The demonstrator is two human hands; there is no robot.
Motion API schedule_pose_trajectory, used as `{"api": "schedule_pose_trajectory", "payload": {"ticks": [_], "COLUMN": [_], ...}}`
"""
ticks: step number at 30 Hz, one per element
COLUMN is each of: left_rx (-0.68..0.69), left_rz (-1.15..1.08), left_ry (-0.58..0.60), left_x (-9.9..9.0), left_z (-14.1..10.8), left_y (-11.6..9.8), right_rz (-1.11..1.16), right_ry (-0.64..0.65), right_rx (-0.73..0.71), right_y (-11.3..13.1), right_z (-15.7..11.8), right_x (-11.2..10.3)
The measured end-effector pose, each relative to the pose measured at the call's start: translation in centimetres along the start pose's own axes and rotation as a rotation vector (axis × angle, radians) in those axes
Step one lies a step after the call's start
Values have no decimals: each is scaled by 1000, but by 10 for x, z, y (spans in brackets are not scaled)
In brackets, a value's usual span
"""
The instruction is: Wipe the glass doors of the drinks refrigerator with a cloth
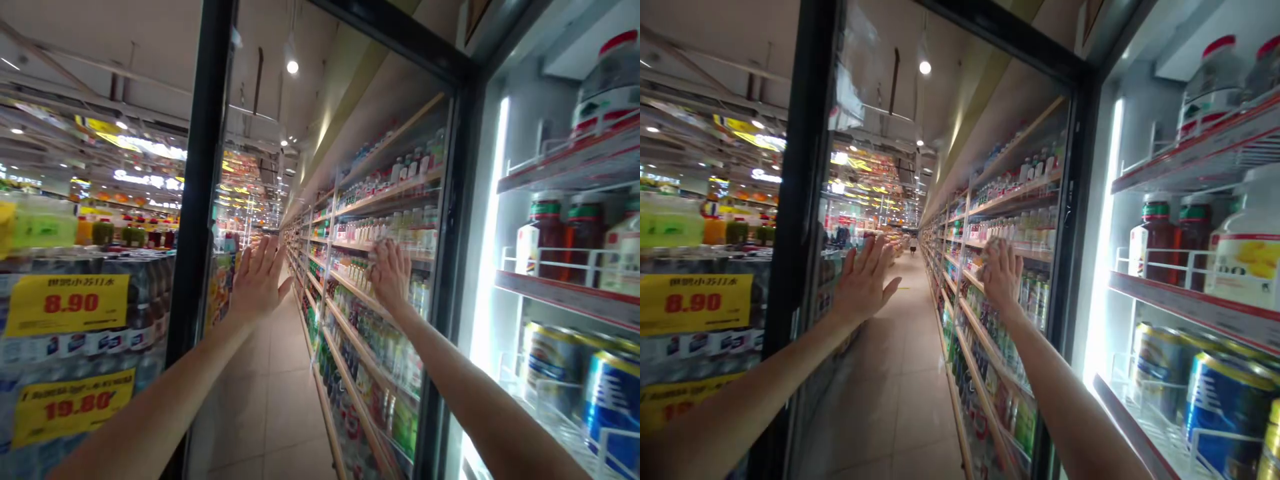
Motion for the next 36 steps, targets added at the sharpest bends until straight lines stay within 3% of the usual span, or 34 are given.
{"api": "schedule_pose_trajectory", "payload": {"ticks": [2,3,7,8,11,13,17,23,28,32,36], "left_rx": [1,1,9,10,12,15,21,-57,-78,-82,-60], "left_rz": [7,12,40,48,65,69,70,61,22,3,-11], "left_ry": [-5,-3,16,21,27,32,37,34,30,47,52], "left_x": [0,1,2,2,4,5,7,6,6,7,9], "left_z": [-1,-1,-1,-1,0,-1,-1,0,0,-1,-3], "left_y": [1,1,0,0,0,0,0,-8,-12,-11,-11], "right_rz": [60,71,27,33,113,142,114,215,194,200,152], "right_ry": [40,34,-71,-77,-62,-85,-148,-40,-70,-66,-120], "right_rx": [-244,-277,-76,-97,-361,-399,-97,-362,-216,-277,-81], "right_y": [25,33,49,58,91,101,96,137,136,131,112], "right_z": [-5,-7,-2,-2,-3,-4,-1,-13,-13,-17,-12], "right_x": [1,0,-2,-2,-1,-1,2,4,3,5,4]}}
Point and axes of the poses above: each hand's wrist, its own z-axis towards the middle knuckle, its own x-axis out of the palm, y = z × x, the point moved 5 cm from there along z, towards the middle knuckle, and after that the axes turned 5 degrees about -y, right-handed, at the moved point
